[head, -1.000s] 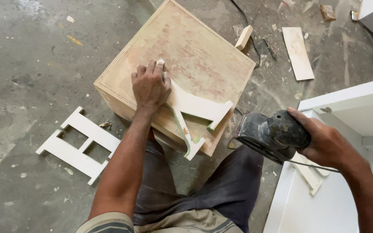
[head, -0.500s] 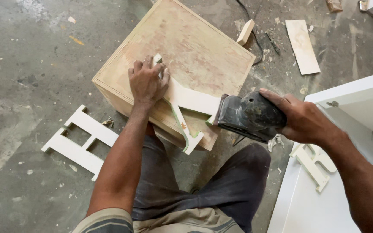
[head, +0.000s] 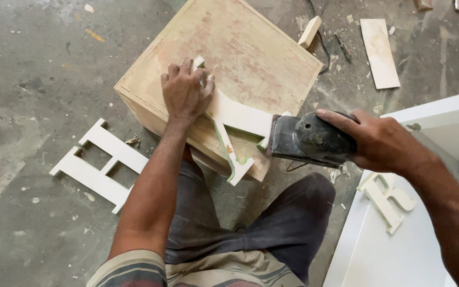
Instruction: The person uses an electric sander to smooth the surface of a wooden letter 'Y' placed on a wooden box. The person holds the letter with one hand and moves the sander across its surface, flipping it to sand different sides.
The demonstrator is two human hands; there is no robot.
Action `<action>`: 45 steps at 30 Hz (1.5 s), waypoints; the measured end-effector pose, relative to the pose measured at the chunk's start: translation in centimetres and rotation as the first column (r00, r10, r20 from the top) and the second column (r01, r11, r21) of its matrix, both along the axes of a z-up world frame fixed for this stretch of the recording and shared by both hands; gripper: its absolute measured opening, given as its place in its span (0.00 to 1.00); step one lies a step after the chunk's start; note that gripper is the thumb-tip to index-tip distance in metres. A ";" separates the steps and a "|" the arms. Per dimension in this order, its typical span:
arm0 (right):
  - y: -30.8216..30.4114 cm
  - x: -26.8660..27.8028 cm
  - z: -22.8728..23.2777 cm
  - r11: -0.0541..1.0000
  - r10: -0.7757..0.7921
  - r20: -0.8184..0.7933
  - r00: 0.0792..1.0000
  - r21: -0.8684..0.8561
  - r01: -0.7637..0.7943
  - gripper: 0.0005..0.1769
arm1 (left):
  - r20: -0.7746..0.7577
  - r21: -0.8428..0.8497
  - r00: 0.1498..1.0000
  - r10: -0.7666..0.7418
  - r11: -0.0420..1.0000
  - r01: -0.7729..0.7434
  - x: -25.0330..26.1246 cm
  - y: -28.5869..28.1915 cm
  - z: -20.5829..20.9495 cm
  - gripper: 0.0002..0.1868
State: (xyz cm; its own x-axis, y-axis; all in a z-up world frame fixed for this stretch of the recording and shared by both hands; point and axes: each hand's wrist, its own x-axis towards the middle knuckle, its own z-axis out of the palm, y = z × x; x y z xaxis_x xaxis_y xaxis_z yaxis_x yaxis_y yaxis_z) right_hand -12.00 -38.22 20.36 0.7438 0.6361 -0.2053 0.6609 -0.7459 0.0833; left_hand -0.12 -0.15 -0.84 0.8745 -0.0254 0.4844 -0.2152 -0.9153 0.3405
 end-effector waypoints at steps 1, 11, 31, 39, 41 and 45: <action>-0.1 -0.1 -0.2 1.000 -0.007 -0.003 1.000 0.002 0.007 0.56 | -0.003 0.002 1.000 -0.007 1.000 0.007 0.0 0.0 -0.3 0.16; -0.5 -0.1 -0.7 0.999 -0.023 -0.070 0.997 0.023 0.024 0.56 | 0.002 -0.011 1.000 0.011 1.000 -0.011 0.2 0.0 -0.4 0.15; 0.1 -0.5 -1.0 0.990 -0.051 -0.028 0.998 0.131 0.054 0.56 | 0.047 0.003 0.999 0.028 1.000 -0.028 0.6 -0.1 -1.1 0.14; -0.2 -1.6 -1.1 0.999 -0.043 -0.025 0.999 0.026 0.044 0.59 | 0.009 -0.047 1.000 0.002 0.999 -0.001 0.6 -0.1 -0.5 0.15; -0.8 -1.8 -1.3 0.998 -0.055 -0.029 0.998 0.025 0.056 0.58 | 0.012 -0.053 1.000 0.003 0.999 -0.002 0.4 0.0 -0.8 0.14; 0.3 -1.4 -1.2 0.998 -0.060 0.042 0.997 0.026 0.059 0.56 | 0.027 -0.083 1.000 -0.004 0.997 0.006 0.7 0.1 -1.0 0.13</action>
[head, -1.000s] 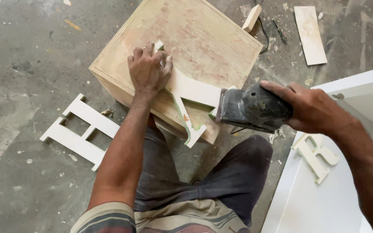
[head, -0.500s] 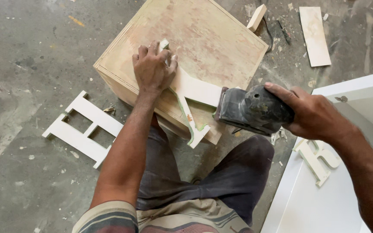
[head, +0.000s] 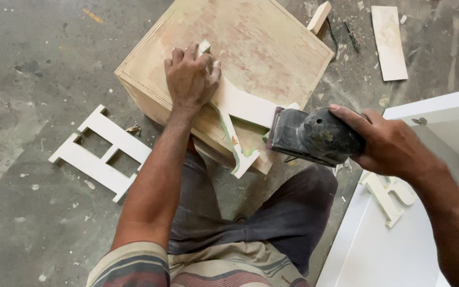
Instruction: The person uses an electric sander to smooth the surface of a wooden letter 'Y' placed on a wooden box. The person holds the letter with one hand and moves the sander across its surface, flipping it to sand different sides.
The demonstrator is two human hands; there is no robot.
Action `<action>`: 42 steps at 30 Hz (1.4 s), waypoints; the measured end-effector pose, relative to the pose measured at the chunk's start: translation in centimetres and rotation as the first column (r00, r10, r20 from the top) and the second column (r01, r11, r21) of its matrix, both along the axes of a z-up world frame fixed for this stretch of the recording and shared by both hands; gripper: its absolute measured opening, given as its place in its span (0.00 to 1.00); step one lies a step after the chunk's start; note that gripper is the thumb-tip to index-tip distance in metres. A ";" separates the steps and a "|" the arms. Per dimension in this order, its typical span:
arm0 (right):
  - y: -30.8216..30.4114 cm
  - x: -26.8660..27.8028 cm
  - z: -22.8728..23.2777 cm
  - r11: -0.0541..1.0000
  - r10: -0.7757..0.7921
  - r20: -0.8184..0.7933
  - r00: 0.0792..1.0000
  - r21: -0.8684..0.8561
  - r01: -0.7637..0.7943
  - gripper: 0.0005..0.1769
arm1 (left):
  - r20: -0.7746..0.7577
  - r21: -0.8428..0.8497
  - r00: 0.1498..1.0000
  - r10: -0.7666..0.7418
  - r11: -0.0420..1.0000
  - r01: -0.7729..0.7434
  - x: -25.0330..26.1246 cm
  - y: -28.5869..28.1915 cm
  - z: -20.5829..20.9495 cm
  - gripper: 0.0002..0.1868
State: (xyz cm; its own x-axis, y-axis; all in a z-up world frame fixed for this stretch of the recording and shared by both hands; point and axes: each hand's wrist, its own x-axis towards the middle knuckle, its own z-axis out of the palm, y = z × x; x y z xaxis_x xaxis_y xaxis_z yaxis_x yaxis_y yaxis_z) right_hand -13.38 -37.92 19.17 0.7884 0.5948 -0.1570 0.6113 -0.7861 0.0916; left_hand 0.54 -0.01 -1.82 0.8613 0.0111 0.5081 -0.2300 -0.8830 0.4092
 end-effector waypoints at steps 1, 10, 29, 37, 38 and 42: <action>-0.2 -0.3 0.0 1.000 -0.006 0.004 1.000 0.001 0.006 0.56 | 0.004 0.001 1.000 -0.006 1.000 0.006 0.1 -0.3 -0.1 0.13; 0.1 -0.6 -0.2 0.995 -0.009 -0.037 0.999 0.102 0.013 0.57 | 0.011 0.065 1.000 0.027 0.998 -0.027 0.1 -0.1 -0.5 0.14; -0.6 -0.7 -1.1 0.995 -0.034 -0.009 0.999 0.089 0.034 0.56 | -0.009 0.050 1.000 0.018 0.999 -0.018 -0.3 -0.3 0.1 0.15; 0.2 -0.8 -0.8 0.989 -0.063 0.008 0.998 0.132 0.061 0.53 | 0.002 0.074 0.999 0.040 0.996 -0.040 -0.4 -0.3 0.4 0.15; -0.1 -0.7 -0.9 0.991 -0.058 -0.016 0.998 0.122 0.060 0.55 | -0.014 0.068 0.999 0.036 0.997 -0.035 -0.3 -0.3 0.2 0.16; -0.4 -0.2 -1.3 0.978 -0.057 0.022 0.998 0.204 0.051 0.57 | 0.003 0.079 1.000 0.030 0.996 -0.030 0.0 -0.3 -0.3 0.15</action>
